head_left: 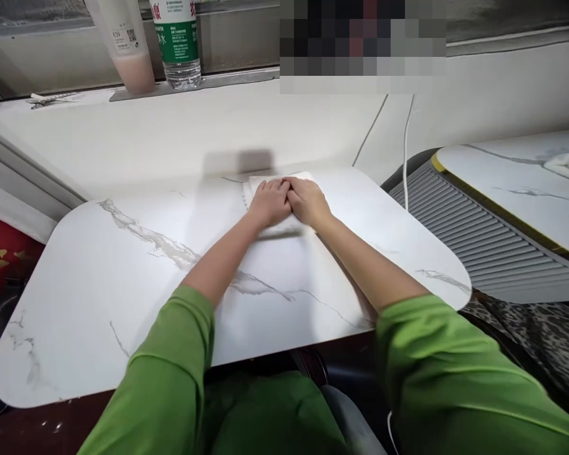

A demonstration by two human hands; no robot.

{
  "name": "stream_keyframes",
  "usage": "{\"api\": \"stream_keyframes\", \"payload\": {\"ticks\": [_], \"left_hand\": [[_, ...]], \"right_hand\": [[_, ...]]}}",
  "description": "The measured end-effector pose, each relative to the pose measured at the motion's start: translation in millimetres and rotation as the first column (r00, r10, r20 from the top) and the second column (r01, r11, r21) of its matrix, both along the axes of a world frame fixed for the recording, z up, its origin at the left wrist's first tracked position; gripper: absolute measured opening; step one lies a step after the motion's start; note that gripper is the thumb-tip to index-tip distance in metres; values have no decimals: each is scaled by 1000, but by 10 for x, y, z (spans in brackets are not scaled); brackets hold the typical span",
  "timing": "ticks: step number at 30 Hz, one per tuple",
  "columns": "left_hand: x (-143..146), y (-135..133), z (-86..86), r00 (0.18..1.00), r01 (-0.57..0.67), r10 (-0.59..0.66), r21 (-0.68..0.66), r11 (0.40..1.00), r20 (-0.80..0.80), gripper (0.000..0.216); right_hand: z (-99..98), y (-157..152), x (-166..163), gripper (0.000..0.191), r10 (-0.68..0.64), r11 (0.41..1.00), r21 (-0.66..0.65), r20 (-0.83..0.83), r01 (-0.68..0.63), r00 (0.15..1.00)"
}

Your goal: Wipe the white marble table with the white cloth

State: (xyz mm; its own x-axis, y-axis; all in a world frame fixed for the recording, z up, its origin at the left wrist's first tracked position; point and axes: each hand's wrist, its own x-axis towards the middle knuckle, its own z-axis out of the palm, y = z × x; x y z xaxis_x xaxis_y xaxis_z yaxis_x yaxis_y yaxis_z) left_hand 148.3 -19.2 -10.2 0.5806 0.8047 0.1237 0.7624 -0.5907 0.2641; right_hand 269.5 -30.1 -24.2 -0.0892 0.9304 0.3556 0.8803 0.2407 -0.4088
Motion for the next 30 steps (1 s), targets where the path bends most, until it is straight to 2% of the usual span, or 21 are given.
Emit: {"api": "stream_keyframes", "payload": {"ticks": [3,6,10,16,21,24,29,30], "left_hand": [[-29,376,-21,999,-24,24,6,1000,25,49],[-55,507,-39,997,-25,23,21,999,74,46],[-63,499,-75,995,-34,31,27,999,95,45],[-123,333,-103,993,-60,57,27,998,101,46],[-250,0,-66,996,-63,61,27,998,71,46],[-381,-323,-15,999,-48,48,16,999,6,50],[-698,-1193,60,983,136,-136,-4,991,-122,58],[-764,-1397,64,983,131,-128,10,991,-134,59]], "right_hand": [[-19,383,-40,41,-12,1000,-2,-5,12,1000],[-64,554,-49,39,-12,999,34,-22,13,1000],[-113,561,-42,42,-11,999,50,-35,13,999],[-112,353,-112,45,12,999,36,-52,-10,999],[-55,17,-244,44,41,999,27,-36,-40,999],[-26,-356,-368,46,54,998,17,-6,-54,999],[-83,-1305,-557,54,54,998,-13,25,-53,998],[-93,-1494,-573,55,79,996,-30,9,-79,997]]}}
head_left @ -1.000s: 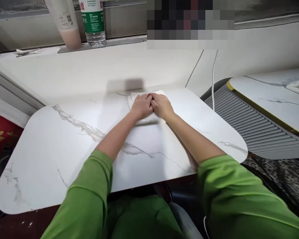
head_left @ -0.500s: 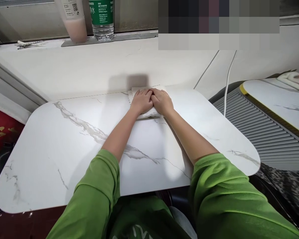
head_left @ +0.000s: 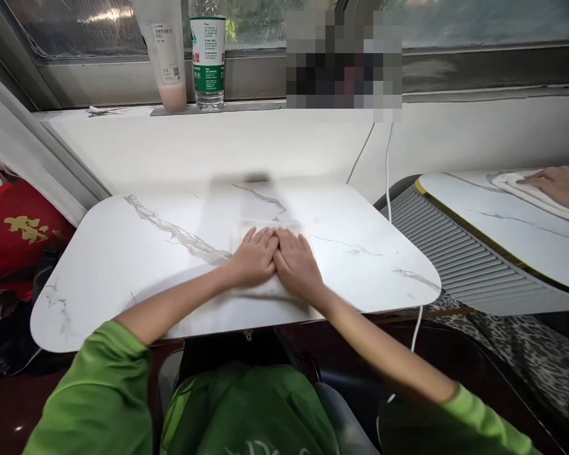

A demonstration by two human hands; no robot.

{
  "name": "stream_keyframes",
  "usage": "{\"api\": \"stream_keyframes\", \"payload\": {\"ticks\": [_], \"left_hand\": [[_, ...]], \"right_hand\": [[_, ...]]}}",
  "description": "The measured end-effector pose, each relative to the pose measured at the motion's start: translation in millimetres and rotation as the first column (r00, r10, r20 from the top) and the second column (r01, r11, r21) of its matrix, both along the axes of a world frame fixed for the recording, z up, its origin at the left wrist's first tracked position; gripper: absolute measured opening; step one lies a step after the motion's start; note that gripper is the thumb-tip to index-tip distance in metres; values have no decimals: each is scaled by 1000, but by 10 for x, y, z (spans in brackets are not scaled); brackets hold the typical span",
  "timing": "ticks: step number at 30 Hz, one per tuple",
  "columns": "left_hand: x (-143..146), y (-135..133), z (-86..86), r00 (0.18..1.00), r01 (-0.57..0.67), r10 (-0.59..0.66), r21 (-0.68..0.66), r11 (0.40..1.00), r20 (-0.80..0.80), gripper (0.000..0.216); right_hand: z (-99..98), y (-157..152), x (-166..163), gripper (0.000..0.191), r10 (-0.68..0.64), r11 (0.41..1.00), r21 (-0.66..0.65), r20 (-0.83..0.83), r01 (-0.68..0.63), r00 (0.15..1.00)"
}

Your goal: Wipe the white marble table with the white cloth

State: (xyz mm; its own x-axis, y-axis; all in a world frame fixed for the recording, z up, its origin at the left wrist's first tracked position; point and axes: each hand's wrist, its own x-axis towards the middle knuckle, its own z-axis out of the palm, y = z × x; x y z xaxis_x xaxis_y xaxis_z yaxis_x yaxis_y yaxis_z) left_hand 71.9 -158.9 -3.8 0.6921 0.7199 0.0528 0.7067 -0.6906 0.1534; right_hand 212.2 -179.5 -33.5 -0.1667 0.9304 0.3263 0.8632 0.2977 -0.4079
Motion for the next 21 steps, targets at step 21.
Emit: {"api": "stream_keyframes", "payload": {"ticks": [21], "left_hand": [[-599,1346,22,962,-250,252,-34,968,100,54]], "right_hand": [[79,1557,-701,43,83,996,40,-87,-80,993]]}}
